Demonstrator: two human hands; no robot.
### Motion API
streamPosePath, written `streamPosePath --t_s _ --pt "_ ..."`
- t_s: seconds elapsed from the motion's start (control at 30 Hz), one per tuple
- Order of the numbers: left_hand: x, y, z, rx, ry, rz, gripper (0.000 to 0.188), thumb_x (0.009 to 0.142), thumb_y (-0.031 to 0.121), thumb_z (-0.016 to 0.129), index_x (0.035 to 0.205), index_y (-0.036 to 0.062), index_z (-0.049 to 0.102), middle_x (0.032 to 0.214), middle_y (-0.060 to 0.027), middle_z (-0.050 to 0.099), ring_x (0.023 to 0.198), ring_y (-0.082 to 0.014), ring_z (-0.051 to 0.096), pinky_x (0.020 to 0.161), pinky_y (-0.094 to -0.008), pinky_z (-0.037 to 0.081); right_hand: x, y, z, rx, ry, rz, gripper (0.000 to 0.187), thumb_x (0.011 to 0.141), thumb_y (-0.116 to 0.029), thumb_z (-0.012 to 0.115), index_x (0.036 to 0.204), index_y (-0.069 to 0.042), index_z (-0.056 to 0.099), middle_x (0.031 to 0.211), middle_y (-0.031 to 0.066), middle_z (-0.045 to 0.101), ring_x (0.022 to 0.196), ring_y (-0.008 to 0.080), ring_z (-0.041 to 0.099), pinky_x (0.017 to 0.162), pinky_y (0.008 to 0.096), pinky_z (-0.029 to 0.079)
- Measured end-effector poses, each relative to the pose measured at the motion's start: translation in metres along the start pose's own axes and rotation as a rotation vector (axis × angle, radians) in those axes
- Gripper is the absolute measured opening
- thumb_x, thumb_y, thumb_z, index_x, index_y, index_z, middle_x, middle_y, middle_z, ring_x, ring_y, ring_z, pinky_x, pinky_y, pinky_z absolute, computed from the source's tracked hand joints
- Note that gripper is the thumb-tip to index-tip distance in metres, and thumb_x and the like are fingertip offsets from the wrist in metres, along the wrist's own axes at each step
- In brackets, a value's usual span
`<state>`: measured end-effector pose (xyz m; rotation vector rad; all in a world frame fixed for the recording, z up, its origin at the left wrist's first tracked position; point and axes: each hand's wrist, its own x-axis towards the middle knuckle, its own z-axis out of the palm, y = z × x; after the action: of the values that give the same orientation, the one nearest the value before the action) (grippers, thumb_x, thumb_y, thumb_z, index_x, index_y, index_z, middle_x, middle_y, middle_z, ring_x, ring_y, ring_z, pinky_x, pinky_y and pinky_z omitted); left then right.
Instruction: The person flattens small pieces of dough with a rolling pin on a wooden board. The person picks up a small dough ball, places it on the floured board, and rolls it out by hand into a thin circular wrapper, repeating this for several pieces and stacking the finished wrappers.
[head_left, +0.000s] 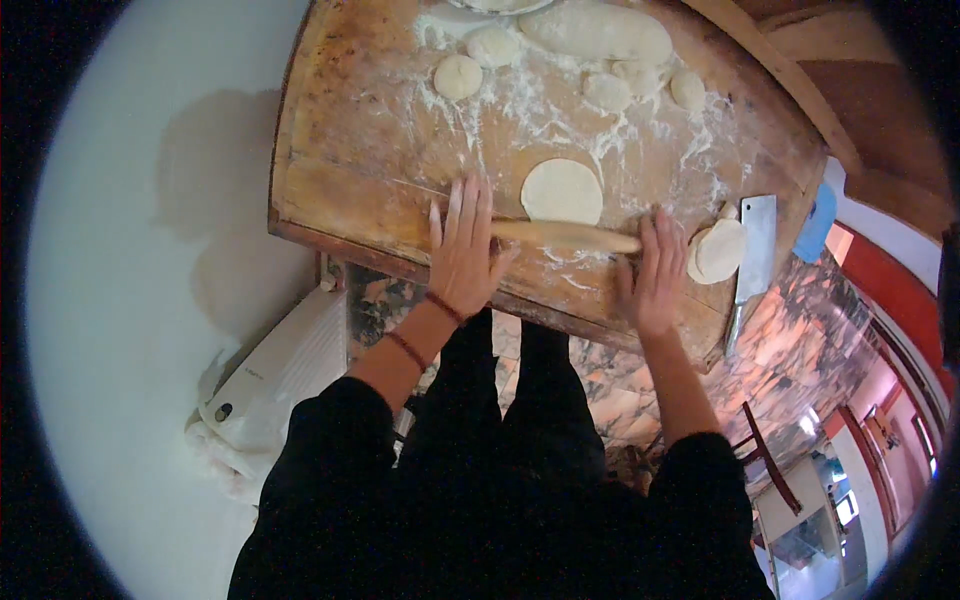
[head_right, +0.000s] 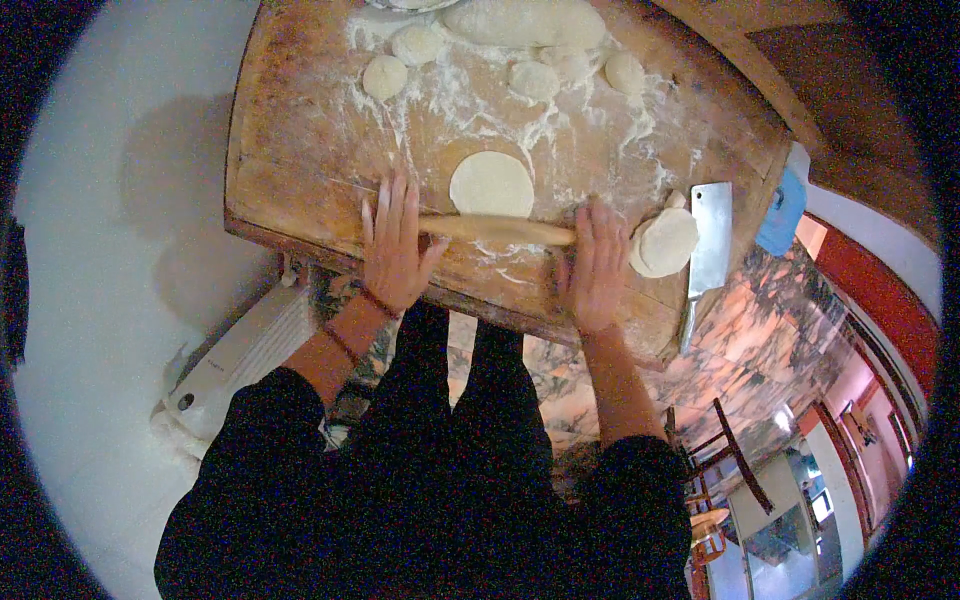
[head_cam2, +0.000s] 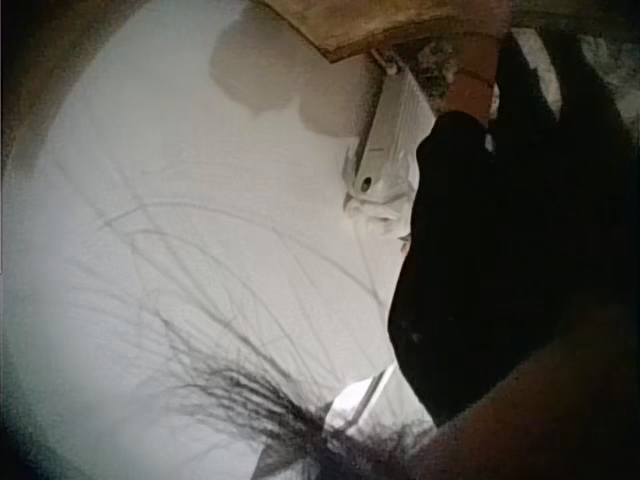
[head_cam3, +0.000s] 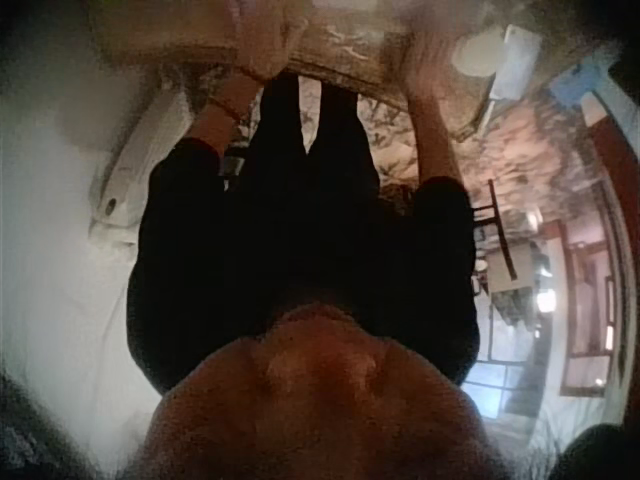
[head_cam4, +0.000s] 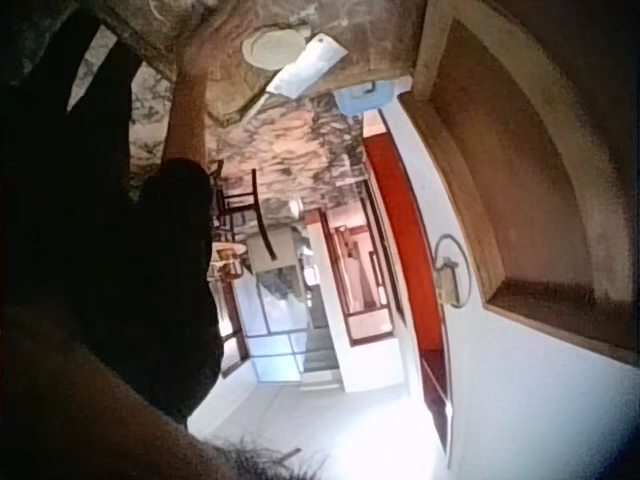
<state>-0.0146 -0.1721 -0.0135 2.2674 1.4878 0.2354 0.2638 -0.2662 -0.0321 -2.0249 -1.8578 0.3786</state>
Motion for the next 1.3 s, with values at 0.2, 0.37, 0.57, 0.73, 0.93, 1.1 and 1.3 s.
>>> streamPosePath --t_s 0.2,0.37,0.57,0.73,0.93,1.1,1.3 --pt "0.022 0.011 -0.007 -0.075 0.044 0.102 0.058 0.095 0.029 0.066 0.147 0.0092 0.048 0.148 -0.0133 0.054 0.136 -0.0349 0.051 0.116 -0.0586 0.032 -0.031 -0.026 0.010 0.112 -0.123 -0.063 0.051 0.087 -0.009 0.068 0.136 -0.008 0.055 0.148 0.0161 0.052 0.135 0.0387 0.051 0.109 0.0486 0.045" --pt "0.102 0.035 0.009 -0.179 -0.093 -0.065 0.046 0.086 0.024 0.077 0.126 0.0083 0.060 0.112 -0.0107 0.069 0.101 -0.0328 0.066 0.090 -0.0443 0.052 -0.031 -0.059 0.003 0.214 0.025 0.006 0.036 0.080 0.003 0.066 0.115 -0.007 0.060 0.131 0.0145 0.062 0.112 0.0391 0.062 0.092 0.0462 0.052" --pt "0.115 0.037 0.009 -0.344 -0.439 -0.264 0.016 0.081 0.014 0.080 0.088 0.0023 0.071 0.085 -0.0092 0.072 0.079 -0.0233 0.070 0.073 -0.0365 0.056 -0.061 -0.066 -0.012 0.291 0.017 0.097 0.038 0.077 0.002 0.067 0.113 -0.007 0.060 0.116 0.0132 0.065 0.101 0.0378 0.062 0.085 0.0477 0.051" --pt "0.100 0.094 0.018 -0.652 -0.574 0.014 0.019 0.090 0.012 0.076 0.103 0.0013 0.067 0.095 -0.0098 0.073 0.088 -0.0181 0.071 0.077 -0.0331 0.055 -0.089 -0.070 -0.009 0.352 0.041 0.154 0.038 0.077 0.000 0.069 0.113 -0.007 0.060 0.109 0.0147 0.063 0.098 0.0375 0.062 0.084 0.0469 0.051" --pt "0.127 0.165 0.041 -1.073 -0.730 0.023 0.027 0.097 0.013 0.070 0.120 0.0025 0.064 0.117 -0.0117 0.072 0.108 -0.0223 0.068 0.097 -0.0333 0.053 -0.091 -0.075 -0.008 0.420 0.081 0.161 0.036 0.078 0.000 0.070 0.112 -0.006 0.061 0.106 0.0145 0.063 0.098 0.0370 0.063 0.082 0.0459 0.053" --pt "0.157 0.120 0.021 0.006 0.079 0.373 0.042 0.091 0.010 0.068 0.132 0.0070 0.061 0.145 -0.0145 0.056 0.130 -0.0375 0.054 0.110 -0.0450 0.045 -0.089 -0.073 -0.010 0.406 0.095 0.278 0.038 0.077 0.002 0.070 0.113 -0.005 0.061 0.114 0.0148 0.064 0.099 0.0387 0.063 0.083 0.0462 0.053" --pt "0.163 0.062 0.019 0.042 0.068 0.427 0.045 0.088 0.005 0.066 0.132 0.0113 0.062 0.137 -0.0137 0.059 0.125 -0.0369 0.055 0.104 -0.0428 0.048 -0.087 -0.075 -0.008 0.423 0.028 0.248 0.038 0.077 0.001 0.070 0.113 -0.005 0.061 0.114 0.0143 0.064 0.102 0.0380 0.062 0.085 0.0458 0.053"
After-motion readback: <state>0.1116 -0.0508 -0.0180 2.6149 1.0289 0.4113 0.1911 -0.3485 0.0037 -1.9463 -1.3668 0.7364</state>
